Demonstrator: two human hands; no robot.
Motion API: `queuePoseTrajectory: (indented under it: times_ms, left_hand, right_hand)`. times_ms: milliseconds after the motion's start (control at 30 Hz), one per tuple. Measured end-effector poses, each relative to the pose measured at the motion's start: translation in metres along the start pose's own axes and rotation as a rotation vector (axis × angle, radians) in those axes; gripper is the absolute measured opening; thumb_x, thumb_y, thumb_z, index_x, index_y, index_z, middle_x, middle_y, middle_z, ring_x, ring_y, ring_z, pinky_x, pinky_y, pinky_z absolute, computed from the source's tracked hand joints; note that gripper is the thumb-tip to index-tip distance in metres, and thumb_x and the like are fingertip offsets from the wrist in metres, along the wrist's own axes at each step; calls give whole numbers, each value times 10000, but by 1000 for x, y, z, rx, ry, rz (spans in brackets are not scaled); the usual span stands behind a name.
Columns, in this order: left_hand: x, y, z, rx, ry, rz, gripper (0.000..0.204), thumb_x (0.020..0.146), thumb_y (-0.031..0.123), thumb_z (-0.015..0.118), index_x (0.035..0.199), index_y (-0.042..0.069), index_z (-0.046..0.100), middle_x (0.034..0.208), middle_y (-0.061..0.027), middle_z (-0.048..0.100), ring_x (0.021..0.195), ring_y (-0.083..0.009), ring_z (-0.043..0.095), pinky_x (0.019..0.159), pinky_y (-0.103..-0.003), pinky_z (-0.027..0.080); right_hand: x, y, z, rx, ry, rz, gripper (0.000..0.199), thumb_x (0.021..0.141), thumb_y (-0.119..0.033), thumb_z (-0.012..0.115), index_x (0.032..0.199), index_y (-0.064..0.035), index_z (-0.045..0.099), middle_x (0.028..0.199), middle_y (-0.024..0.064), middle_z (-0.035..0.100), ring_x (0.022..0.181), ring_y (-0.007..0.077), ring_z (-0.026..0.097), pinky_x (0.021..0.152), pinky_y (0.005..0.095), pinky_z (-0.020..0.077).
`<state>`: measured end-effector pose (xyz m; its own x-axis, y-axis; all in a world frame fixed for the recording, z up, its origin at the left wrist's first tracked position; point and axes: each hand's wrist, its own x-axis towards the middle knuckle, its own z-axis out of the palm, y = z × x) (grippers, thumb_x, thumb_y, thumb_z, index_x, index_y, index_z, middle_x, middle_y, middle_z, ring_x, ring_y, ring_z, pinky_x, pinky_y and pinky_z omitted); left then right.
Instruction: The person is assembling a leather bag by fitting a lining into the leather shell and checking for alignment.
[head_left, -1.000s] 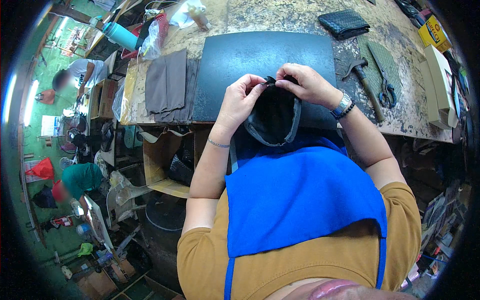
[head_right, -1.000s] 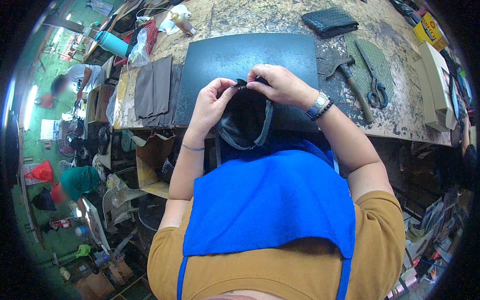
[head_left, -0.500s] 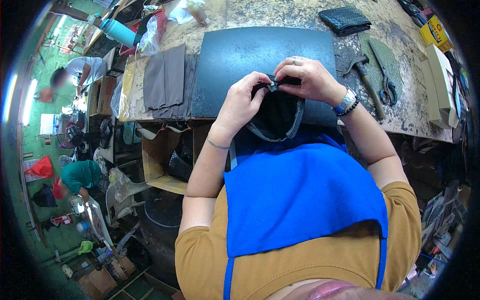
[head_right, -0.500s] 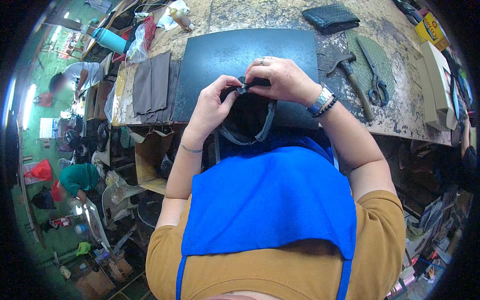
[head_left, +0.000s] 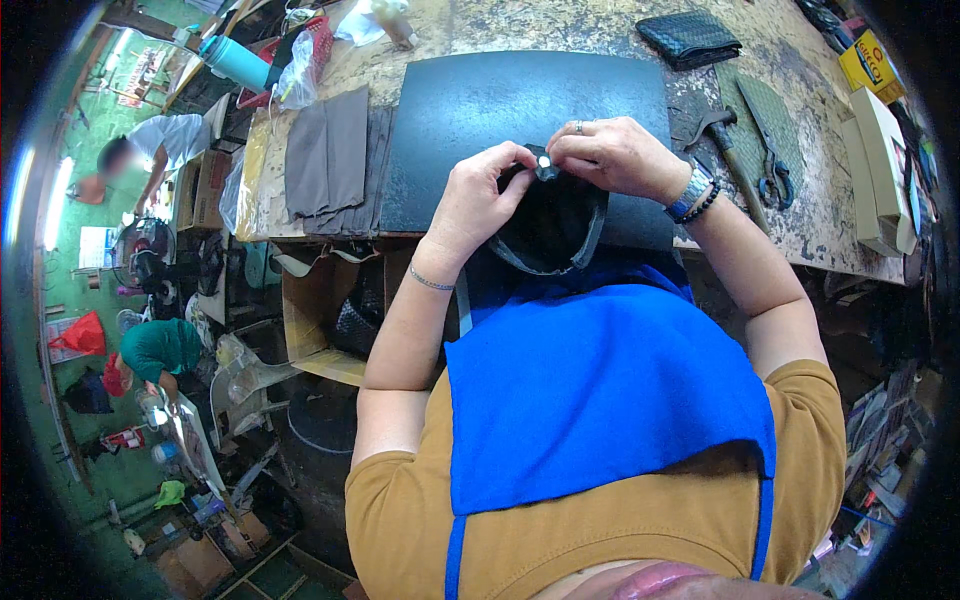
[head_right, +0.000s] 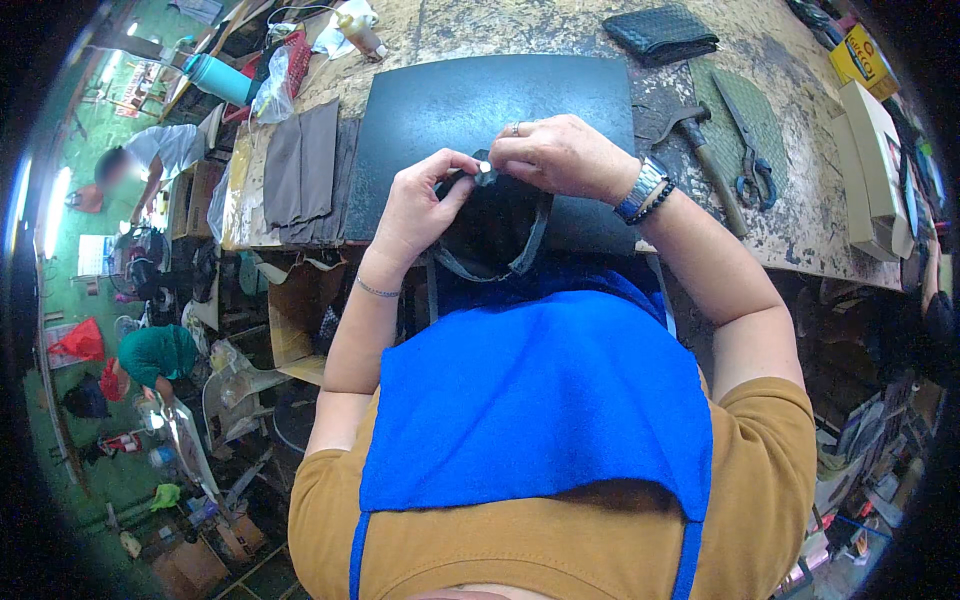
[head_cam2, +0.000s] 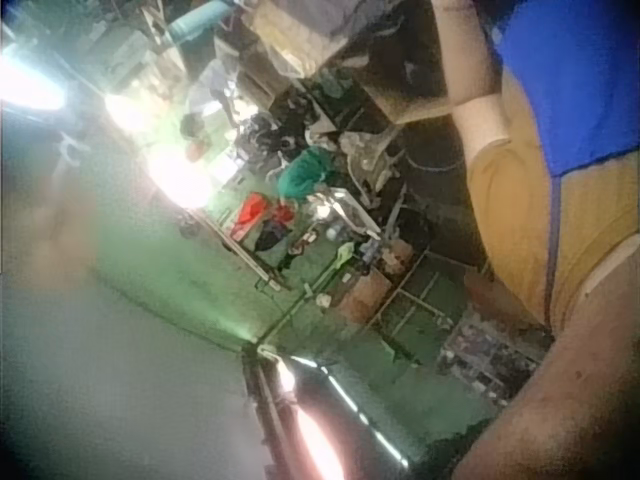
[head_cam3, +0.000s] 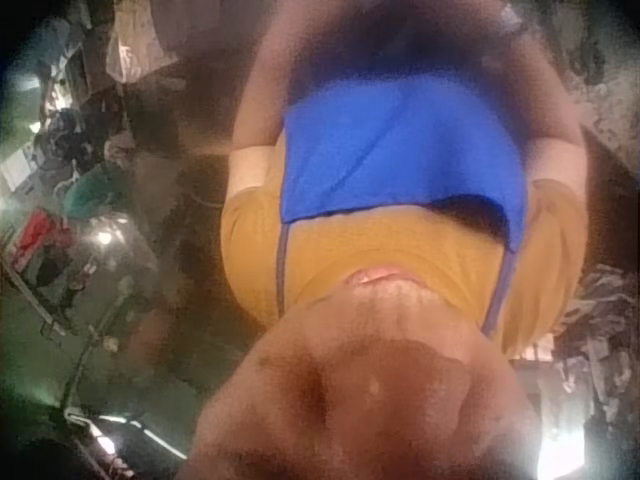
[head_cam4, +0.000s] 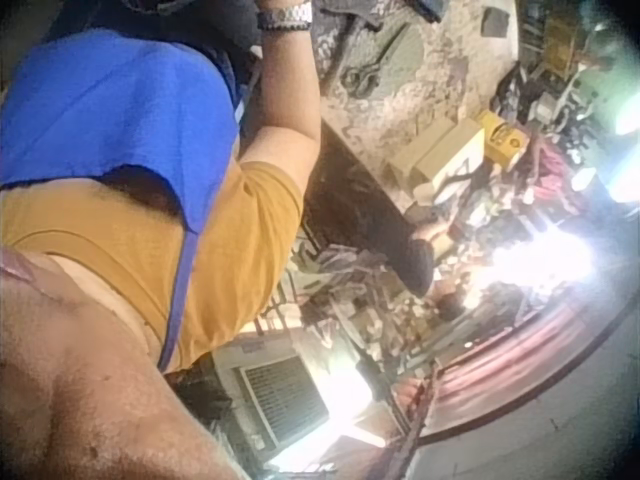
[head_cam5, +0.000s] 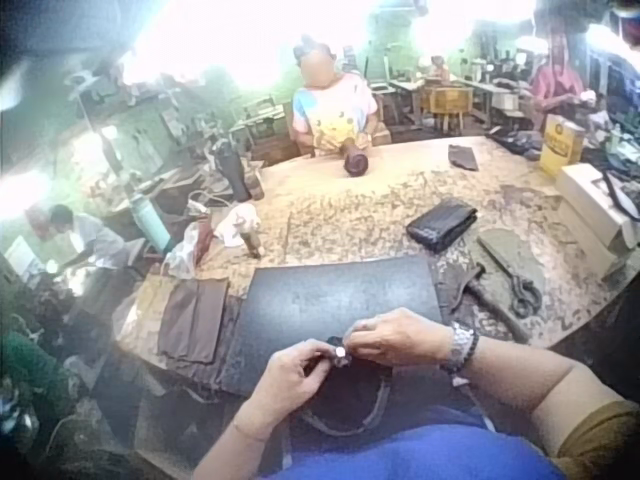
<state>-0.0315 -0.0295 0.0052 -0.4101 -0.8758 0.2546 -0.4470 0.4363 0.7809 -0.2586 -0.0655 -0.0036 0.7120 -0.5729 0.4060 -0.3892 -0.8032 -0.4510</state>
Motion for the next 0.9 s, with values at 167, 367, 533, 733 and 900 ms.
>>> queuePoseTrajectory:
  times_ms: [167,367,533,733,900]
  left_hand:
    - [0,1,-7,-54,-72,-78,105,847,-1,635,952,1,630,877,-85,682,827,-132,649,754,-273,502]
    - [5,-9,-5,-250,-62,-199,178,876,91,641,1034,24,597,856,-121,695,847,-141,652,773,-280,497]
    - [10,2,-5,-167,-109,-303,259,862,213,705,1017,33,604,912,-138,711,874,-159,669,787,-291,506]
    - [12,-2,-1,-140,-110,-264,232,842,111,721,1015,39,585,875,-59,692,829,-86,625,731,-244,488]
    - [13,7,1,-49,-63,-308,236,820,91,726,989,48,567,852,-68,703,831,-98,648,741,-258,505]
  right_hand:
    - [0,-1,-2,14,-19,-57,106,836,-62,624,940,-74,612,963,69,645,818,297,646,696,361,534]
    - [3,6,-4,-20,-82,-103,147,818,-40,610,961,-73,601,973,73,627,827,295,645,698,359,535]
    - [2,9,-8,-133,-124,-173,241,773,-30,614,1007,-83,592,1013,66,609,858,275,648,706,354,541]
    - [4,8,-5,-217,-146,-238,248,772,-51,608,1014,-99,594,1052,57,601,871,252,645,726,346,547]
    - [5,12,-3,-162,-113,-218,256,771,-46,634,1021,-75,585,1012,64,631,866,260,650,744,333,545]
